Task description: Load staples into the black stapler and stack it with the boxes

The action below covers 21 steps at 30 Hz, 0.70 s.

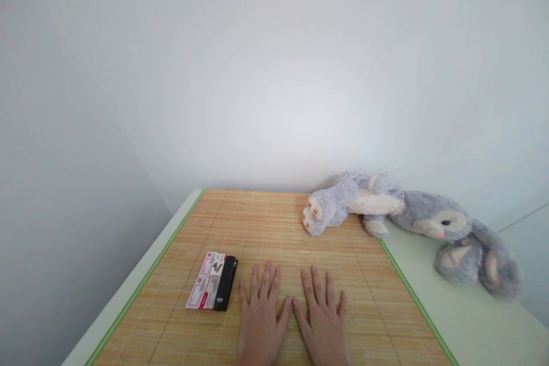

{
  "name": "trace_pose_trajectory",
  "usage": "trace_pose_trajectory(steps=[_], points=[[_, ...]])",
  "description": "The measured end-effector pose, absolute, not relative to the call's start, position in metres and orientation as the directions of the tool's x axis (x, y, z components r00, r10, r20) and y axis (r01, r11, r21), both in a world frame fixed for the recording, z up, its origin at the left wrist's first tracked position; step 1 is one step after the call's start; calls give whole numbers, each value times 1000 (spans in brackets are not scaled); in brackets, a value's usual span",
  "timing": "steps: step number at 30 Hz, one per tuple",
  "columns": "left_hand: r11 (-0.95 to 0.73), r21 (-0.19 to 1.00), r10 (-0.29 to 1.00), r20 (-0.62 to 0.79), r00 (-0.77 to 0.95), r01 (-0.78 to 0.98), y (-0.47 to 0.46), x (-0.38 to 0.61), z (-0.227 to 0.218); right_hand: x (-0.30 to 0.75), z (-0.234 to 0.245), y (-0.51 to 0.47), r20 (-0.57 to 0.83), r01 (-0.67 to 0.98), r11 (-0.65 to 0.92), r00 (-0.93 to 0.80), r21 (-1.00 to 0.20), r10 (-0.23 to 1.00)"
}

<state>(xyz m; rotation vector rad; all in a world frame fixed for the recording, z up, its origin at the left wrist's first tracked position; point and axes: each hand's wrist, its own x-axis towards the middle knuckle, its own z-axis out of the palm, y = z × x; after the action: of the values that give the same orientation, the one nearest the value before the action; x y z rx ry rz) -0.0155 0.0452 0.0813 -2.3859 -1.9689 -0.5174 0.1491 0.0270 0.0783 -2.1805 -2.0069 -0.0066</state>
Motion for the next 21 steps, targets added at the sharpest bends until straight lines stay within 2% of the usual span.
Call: trace_pose_trajectory(steps=[21], points=[[-231,190,949,258,179,954,40,-20,78,146,81,27,119,983,-102,120,-152,986]])
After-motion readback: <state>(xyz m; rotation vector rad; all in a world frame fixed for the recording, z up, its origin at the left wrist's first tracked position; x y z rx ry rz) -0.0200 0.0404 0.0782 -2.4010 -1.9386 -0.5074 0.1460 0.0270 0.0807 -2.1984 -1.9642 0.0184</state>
